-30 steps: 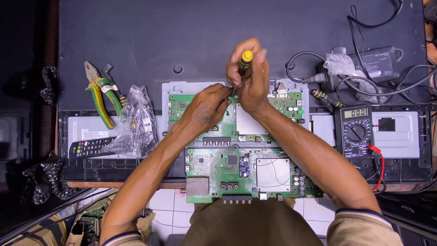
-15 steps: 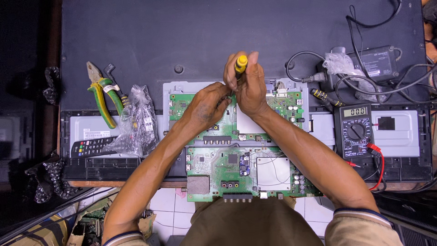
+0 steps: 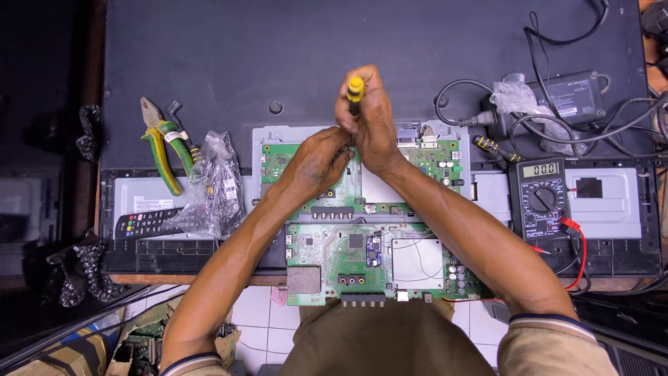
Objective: The person works on a disassembled television, using a soldering iron and a multimeter to test and repair circuit boards. They remove a board from the chassis, perform soldering and electrical measurements, and then reposition the board within the device.
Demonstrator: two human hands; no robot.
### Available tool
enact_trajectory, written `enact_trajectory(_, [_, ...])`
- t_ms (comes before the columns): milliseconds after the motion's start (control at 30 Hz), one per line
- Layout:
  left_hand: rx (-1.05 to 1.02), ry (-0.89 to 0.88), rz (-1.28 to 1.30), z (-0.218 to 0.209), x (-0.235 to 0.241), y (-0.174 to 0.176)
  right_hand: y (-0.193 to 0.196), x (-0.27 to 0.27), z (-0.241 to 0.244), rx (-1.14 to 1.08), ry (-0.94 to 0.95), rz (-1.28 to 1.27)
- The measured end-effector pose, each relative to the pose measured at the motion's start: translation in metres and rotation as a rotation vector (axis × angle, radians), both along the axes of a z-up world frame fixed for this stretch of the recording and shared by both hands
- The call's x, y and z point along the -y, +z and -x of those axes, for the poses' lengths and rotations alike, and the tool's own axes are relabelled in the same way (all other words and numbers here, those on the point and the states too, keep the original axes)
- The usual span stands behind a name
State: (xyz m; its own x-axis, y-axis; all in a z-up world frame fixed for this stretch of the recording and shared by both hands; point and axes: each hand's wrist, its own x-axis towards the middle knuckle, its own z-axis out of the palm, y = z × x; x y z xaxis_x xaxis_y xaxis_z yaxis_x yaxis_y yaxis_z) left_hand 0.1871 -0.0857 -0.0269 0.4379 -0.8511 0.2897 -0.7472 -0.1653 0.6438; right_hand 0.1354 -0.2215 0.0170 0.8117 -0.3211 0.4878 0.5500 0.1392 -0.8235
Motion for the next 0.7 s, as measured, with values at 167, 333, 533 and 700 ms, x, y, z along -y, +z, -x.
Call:
enact_trajectory(167, [-0.035,0.034,-0.005,0.004,0.001,0.005,-0.020,0.004,-0.007,-0.018,0.015,0.006])
enact_trajectory(333, [-0.033,0.038,-0.004,0.009,0.004,0.019,-0.006,0.002,-0.003,-0.074,0.124,-0.038])
enact_trajectory(533, [-0.060,-0.007,0.047,0.009,0.001,0.009,0.014,-0.005,0.006,-0.087,0.085,-0.114])
enact_trajectory(700, [-0.022,0.017,0.031,0.008,0.003,0.001,0.011,-0.006,0.003,-0.016,0.126,-0.032])
